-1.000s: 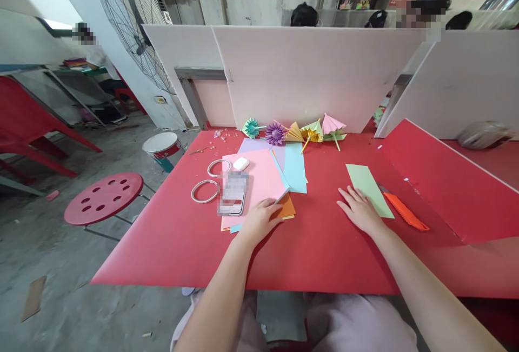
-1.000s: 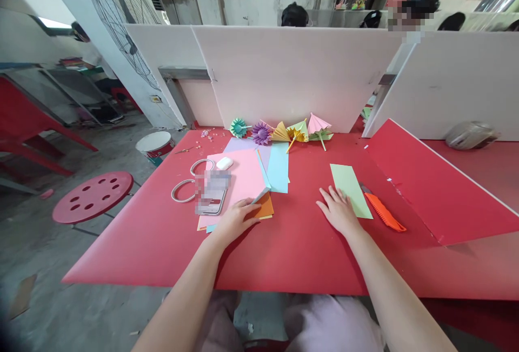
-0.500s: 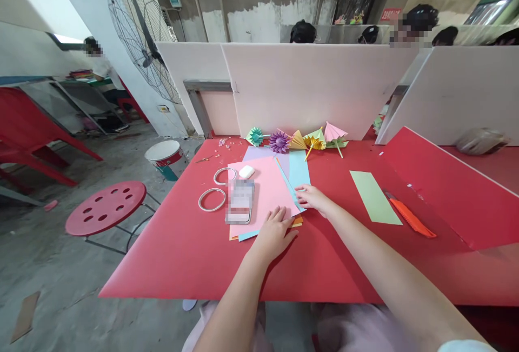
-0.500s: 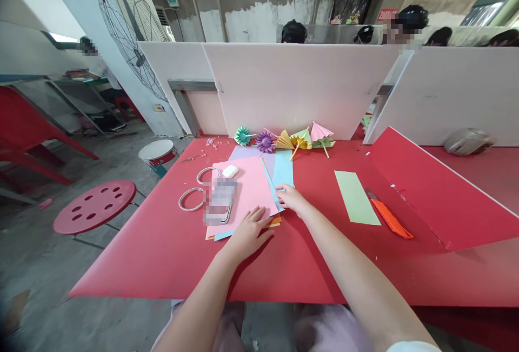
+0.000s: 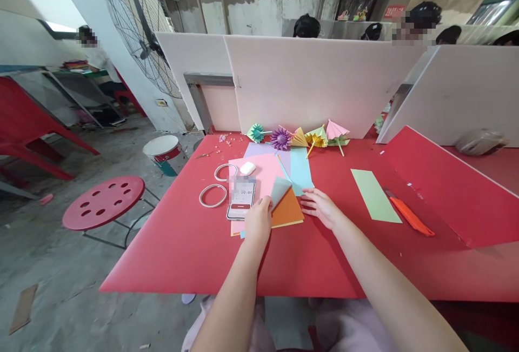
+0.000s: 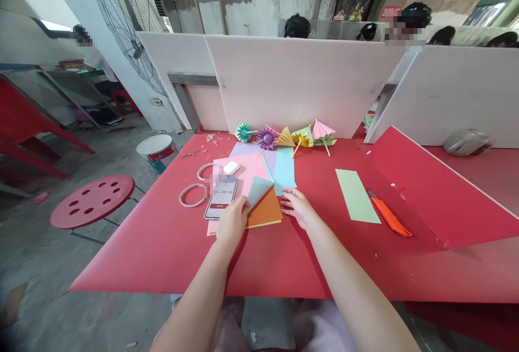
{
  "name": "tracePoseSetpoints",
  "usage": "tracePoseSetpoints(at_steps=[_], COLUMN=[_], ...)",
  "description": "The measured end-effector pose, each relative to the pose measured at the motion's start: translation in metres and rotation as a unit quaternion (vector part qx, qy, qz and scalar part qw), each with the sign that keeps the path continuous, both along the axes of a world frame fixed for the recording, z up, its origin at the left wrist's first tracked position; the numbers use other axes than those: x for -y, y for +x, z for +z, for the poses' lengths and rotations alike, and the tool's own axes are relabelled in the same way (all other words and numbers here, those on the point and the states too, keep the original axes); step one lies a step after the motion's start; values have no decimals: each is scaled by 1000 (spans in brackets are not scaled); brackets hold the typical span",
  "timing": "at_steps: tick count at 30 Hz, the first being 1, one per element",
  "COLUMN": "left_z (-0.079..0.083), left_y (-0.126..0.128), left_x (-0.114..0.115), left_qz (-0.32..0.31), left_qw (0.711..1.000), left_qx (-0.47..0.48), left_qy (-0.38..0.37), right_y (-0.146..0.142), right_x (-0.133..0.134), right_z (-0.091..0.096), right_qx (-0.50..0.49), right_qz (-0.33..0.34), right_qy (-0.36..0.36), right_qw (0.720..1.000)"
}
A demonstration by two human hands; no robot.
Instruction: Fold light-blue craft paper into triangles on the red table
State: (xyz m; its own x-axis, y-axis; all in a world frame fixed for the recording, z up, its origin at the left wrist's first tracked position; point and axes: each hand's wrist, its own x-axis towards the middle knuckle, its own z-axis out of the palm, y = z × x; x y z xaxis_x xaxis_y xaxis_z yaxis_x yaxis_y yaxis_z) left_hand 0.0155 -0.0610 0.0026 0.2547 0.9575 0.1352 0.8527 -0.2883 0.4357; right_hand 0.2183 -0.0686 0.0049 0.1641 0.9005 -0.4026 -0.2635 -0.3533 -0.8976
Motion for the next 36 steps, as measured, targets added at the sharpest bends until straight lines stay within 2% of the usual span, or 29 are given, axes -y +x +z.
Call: tracePoseSetpoints(at_steps=[3,8,11,14,18,22,24,28,31,36], left_z=[-1,-9,-10,-9,-6,-5,-6,-11,-15,-19], left_y=[0,10,14,12,3,-3,-3,1,4,5], left_x=[0,6,8,5,0,-2,-1,2,4,3], left_qz=[-9,-88,-109,-81,1,52,31,-82,-152,-164], left_qw=[1000,996,994,996,1000,994,993,994,986,983], left_qx=[2,-2,-6,-11,-1,50,59,11,-38,-57], left_qy=[8,20,24,20,24,80,98,71,62,59], right_y=[-7,-17,-23,-24,-12,-3,-4,-9,-6,3], right_x=[2,-6,-9,-7,4,13,13,10,11,13], right_z=[2,-1,-6,-8,-4,-1,-3,-5,2,11], right_qx=[-33,-77,-103,-108,-57,-46,-62,-85,-65,-19], right_qz=[16,21,18,9,-18,11,29,44,55,81], right_qy=[-9,-1,15,24,30,37,32,33,44,49], right_qw=[999,997,994,994,998,998,997,995,995,995])
